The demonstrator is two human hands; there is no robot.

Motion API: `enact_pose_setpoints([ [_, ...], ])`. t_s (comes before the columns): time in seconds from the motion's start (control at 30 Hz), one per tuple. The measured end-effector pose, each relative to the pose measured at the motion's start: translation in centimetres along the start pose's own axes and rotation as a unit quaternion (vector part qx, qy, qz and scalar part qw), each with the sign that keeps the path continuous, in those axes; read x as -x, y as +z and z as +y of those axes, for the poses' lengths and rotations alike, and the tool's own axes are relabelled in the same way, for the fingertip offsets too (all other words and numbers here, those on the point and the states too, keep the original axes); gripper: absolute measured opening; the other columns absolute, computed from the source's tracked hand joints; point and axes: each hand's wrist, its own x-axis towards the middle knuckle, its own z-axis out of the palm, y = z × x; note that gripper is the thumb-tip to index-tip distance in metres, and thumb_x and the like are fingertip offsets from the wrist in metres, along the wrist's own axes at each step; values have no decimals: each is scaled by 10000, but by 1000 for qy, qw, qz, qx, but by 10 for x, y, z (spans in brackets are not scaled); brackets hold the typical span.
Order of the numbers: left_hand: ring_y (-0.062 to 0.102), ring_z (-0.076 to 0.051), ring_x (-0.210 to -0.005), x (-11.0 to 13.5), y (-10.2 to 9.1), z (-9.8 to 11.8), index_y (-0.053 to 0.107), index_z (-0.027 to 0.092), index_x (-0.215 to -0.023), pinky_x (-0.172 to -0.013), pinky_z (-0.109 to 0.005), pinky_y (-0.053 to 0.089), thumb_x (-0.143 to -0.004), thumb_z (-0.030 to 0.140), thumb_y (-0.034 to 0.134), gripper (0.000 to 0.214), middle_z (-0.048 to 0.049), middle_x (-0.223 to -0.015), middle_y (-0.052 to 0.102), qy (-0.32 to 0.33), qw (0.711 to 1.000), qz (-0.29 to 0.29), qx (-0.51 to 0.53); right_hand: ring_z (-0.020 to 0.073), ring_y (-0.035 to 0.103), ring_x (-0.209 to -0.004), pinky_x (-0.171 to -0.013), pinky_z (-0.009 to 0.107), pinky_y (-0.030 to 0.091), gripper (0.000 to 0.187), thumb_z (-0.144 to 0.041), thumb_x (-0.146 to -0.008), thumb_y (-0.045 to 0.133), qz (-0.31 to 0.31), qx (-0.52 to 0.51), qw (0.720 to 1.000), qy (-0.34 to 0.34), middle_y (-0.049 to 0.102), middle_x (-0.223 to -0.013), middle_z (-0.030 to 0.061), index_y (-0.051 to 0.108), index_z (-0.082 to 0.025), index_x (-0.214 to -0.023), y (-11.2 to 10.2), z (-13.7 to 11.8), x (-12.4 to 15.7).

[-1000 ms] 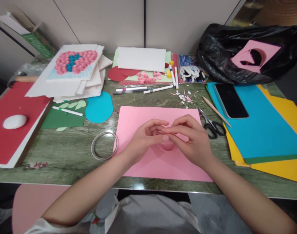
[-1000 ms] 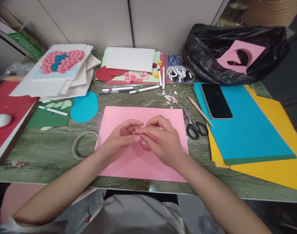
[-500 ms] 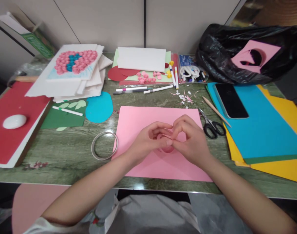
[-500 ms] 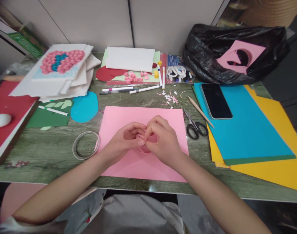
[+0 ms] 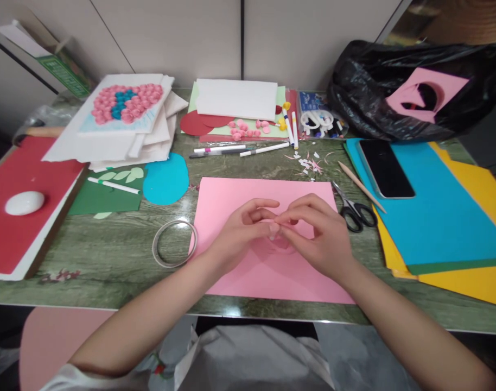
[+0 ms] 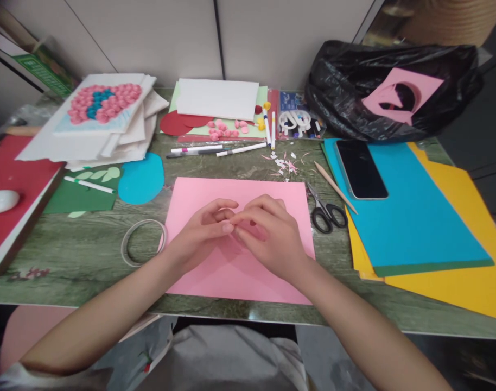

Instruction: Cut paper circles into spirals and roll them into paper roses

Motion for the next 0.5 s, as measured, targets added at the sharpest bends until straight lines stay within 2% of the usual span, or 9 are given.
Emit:
enact_pose_setpoints([
  [0.13, 580, -117, -690, 0, 0, 0, 603, 198, -987, -684, -263, 433, -675, 166, 726, 337, 18, -736, 621, -2, 1000, 3, -4, 136, 555, -752, -697, 300, 441, 112, -158, -784, 637, -15, -1, 1000, 8, 567, -782, -6, 643, -247, -852, 1, 1, 0],
  [0.23, 586, -122, -712, 0, -1, 0, 603, 195, -988, -698, -265, 432, -679, 163, 721, 332, 12, -750, 627, 0, 1000, 7, -6, 132, 545, -771, -690, 281, 448, 175, -123, -813, 586, -48, -19, 999, 14, 554, -817, 2, 641, -256, -911, 2, 3, 2],
  [0.4, 590, -115, -696, -1, -2, -2, 605, 201, -989, -696, -263, 437, -691, 163, 716, 320, 16, -746, 631, 5, 1000, 10, -18, 115, 503, -719, -604, 241, 420, 281, -114, -872, 488, -98, -31, 995, 19, 495, -793, 2, 618, -270, -1065, 2, 6, 5],
  [0.5, 599, -121, -711, -1, -2, -3, 607, 200, -979, -700, -268, 445, -694, 177, 719, 307, 12, -766, 634, 8, 999, 17, -30, 102, 477, -678, -574, 228, 398, 275, -111, -866, 502, -97, -23, 995, 27, 468, -768, -7, 628, -259, -1060, 2, 6, 6],
])
